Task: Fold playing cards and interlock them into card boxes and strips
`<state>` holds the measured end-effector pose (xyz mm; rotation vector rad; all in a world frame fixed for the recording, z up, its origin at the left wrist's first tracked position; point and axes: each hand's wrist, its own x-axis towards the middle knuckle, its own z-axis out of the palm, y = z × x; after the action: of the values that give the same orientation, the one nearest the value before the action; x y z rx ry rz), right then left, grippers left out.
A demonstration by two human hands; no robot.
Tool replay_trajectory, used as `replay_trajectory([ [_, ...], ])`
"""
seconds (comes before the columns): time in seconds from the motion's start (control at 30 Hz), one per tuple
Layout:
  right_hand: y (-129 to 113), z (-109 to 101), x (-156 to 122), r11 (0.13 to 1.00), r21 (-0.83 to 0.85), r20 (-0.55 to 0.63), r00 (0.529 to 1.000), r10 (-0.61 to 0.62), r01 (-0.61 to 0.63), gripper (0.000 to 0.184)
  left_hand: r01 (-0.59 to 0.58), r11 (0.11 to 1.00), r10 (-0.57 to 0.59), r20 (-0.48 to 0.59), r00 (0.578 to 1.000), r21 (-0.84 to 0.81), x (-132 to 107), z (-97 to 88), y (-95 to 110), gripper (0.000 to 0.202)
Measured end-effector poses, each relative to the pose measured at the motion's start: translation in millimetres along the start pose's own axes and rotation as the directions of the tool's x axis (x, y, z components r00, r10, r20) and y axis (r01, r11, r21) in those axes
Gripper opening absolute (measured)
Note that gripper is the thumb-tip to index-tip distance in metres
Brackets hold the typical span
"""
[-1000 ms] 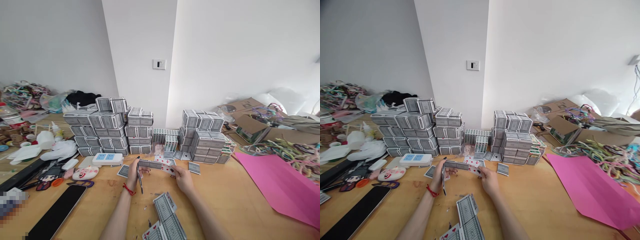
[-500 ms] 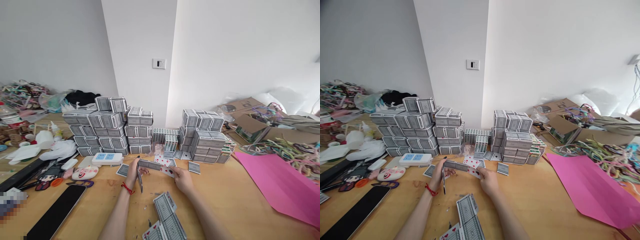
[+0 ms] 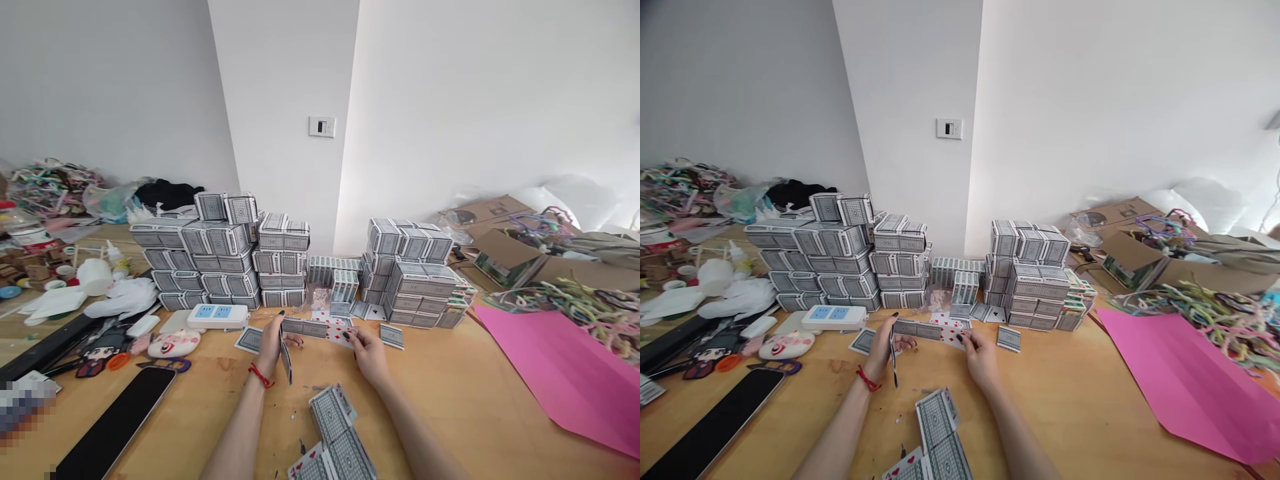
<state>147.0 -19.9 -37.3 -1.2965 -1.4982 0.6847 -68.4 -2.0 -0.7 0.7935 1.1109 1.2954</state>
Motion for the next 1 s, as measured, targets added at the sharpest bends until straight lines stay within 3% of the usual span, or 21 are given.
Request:
replay_trajectory([
  [0.3,-1,-1,0,0.997,0.082,-0.028,0.999,0.015,-0.012,0.025,0.016,1.0,-0.016,0.007,1.0,0.01,-2,4.7,-4,0.025],
  [0.8,-1,3,-2,0.997,0.067,0.015,0.999,0.041,-0.042,0.026,0.01,1.0,-0.011,0.027,1.0,0.016,-1,9.5,-11,0.022],
  [1.0,-3,4,-3,0.997,0.072,0.055,0.998,0.031,-0.035,0.026,0.018,0.998,-0.022,0.058,0.998,0.055,-2,11.1,-13,0.03],
])
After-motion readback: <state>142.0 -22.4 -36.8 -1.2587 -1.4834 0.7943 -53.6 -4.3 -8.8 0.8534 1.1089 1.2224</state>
